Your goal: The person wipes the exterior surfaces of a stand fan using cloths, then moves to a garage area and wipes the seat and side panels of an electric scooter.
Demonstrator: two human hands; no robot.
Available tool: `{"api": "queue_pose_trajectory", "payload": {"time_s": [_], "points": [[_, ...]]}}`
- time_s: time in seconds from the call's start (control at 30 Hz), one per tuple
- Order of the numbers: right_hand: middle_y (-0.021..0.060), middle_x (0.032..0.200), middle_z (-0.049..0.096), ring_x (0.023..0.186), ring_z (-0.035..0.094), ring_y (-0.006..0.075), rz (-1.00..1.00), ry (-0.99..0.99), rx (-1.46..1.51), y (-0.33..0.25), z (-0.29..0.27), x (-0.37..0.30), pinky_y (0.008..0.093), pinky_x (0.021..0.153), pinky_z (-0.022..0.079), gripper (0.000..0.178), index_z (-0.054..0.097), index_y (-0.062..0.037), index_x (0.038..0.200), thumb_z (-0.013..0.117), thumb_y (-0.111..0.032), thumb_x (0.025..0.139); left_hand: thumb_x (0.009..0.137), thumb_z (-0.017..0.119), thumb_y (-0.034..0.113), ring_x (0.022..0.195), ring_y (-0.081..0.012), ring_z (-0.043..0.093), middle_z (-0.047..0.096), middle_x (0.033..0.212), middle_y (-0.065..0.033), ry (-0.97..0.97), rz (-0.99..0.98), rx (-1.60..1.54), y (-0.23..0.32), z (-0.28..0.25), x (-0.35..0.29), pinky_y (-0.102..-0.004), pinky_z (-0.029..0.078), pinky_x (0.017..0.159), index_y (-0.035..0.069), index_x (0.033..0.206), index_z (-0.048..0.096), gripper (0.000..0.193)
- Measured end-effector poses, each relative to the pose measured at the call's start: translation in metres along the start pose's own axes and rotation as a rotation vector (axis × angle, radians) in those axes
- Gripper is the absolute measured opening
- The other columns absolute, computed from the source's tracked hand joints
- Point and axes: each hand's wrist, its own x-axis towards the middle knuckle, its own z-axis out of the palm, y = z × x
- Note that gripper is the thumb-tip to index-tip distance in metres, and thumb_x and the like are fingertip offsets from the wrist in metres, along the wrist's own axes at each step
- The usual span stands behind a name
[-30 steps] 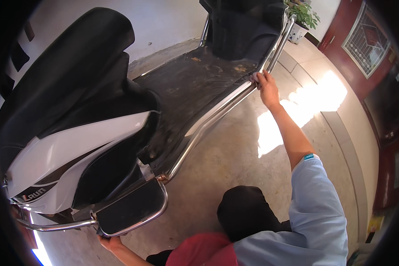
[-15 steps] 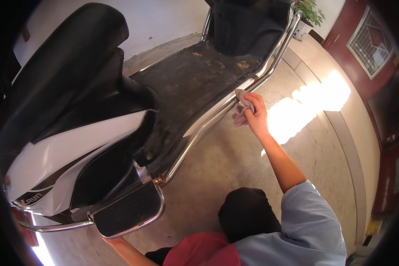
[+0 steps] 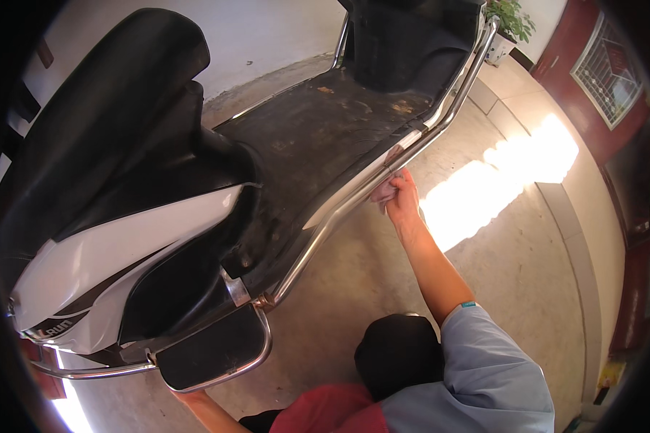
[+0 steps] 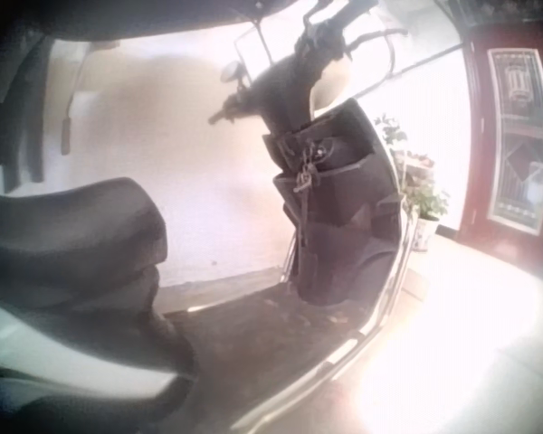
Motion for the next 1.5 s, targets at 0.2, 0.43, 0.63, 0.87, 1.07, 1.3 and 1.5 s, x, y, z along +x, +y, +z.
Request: {"api": "queue_pose_trajectory", "payload": {"time_s": [0.2, 0.43, 0.63, 0.87, 1.07, 1.3, 1.5], "points": [[0.0147, 0.103, 0.058, 0.090, 0.059, 0.0241, -0.083, 0.131, 0.041, -0.031, -0.003, 0.022, 0.0345, 0.079, 0.051, 0.044, 0.047, -0.0023, 0.121, 0.038, 0.011, 0.080, 0.096, 0.038, 0.029, 0.114, -0.0287, 0.051, 0.053, 0.127, -0.0122, 0.038, -0.034, -0.066, -0.015, -0.008, 0.015, -0.0427, 0.039, 0.102, 0.000, 0.126, 0.047, 0.043], [0.0092, 0.089, 0.061, 0.073, 0.062, 0.0204, 0.056, 0.114, -0.118, 0.021, 0.025, -0.034, 0.0306, 0.060, 0.051, 0.045, 0.054, -0.0053, 0.115, 0.043, 0.011, 0.075, 0.096, 0.040, 0.030, 0.112, -0.0288, 0.052, 0.054, 0.125, -0.0125, 0.141, -0.024, -0.037, -0.011, 0.020, 0.011, -0.0424, 0.041, 0.100, 0.001, 0.125, 0.049, 0.042], [0.0056, 0.080, 0.063, 0.058, 0.057, 0.0133, 0.198, -0.083, -0.590, 0.058, 0.024, -0.103, 0.0253, 0.048, 0.045, 0.037, 0.059, -0.0018, 0.108, 0.046, 0.008, 0.075, 0.095, 0.041, 0.030, 0.111, -0.0289, 0.053, 0.055, 0.124, -0.0127, 0.174, -0.052, -0.035, -0.015, 0.033, 0.013, -0.0422, 0.042, 0.099, 0.001, 0.123, 0.051, 0.042], [0.0052, 0.078, 0.061, 0.059, 0.056, 0.0147, -0.214, 0.282, -0.614, -0.003, -0.079, 0.067, 0.0259, 0.051, 0.046, 0.031, 0.057, -0.0015, 0.108, 0.049, 0.003, 0.079, 0.095, 0.043, 0.030, 0.110, -0.0289, 0.054, 0.056, 0.122, -0.0130, 0.178, -0.094, -0.078, -0.018, 0.039, 0.003, -0.0419, 0.043, 0.098, 0.001, 0.122, 0.052, 0.041], [0.0231, 0.136, 0.032, 0.126, 0.032, 0.0399, -0.348, 0.107, -1.265, 0.053, -0.011, -0.014, 0.0409, 0.103, 0.032, 0.065, 0.032, -0.0036, 0.136, 0.055, -0.003, 0.075, 0.093, 0.047, 0.031, 0.106, -0.0293, 0.057, 0.060, 0.118, -0.0135, 0.237, 0.020, 0.010, -0.006, 0.043, -0.001, -0.0416, 0.047, 0.094, 0.002, 0.119, 0.057, 0.039], [0.0197, 0.130, 0.037, 0.117, 0.041, 0.0387, -0.483, -0.592, -1.310, 0.057, 0.033, -0.152, 0.0408, 0.091, 0.043, 0.061, 0.046, -0.0059, 0.127, 0.058, 0.004, 0.068, 0.093, 0.044, 0.032, 0.107, -0.0302, 0.056, 0.059, 0.118, -0.0132, 0.253, -0.015, -0.027, -0.021, 0.070, 0.013, -0.0430, 0.046, 0.095, 0.003, 0.118, 0.056, 0.040], [0.0139, 0.119, 0.048, 0.105, 0.050, 0.0333, -0.668, -0.886, -1.342, 0.048, 0.048, -0.149, 0.0389, 0.082, 0.048, 0.043, 0.059, -0.0074, 0.109, 0.063, 0.001, 0.067, 0.093, 0.045, 0.031, 0.105, -0.0300, 0.057, 0.060, 0.117, -0.0131, 0.213, 0.007, -0.062, -0.021, 0.071, 0.012, -0.0426, 0.047, 0.094, 0.003, 0.117, 0.057, 0.039]]}}
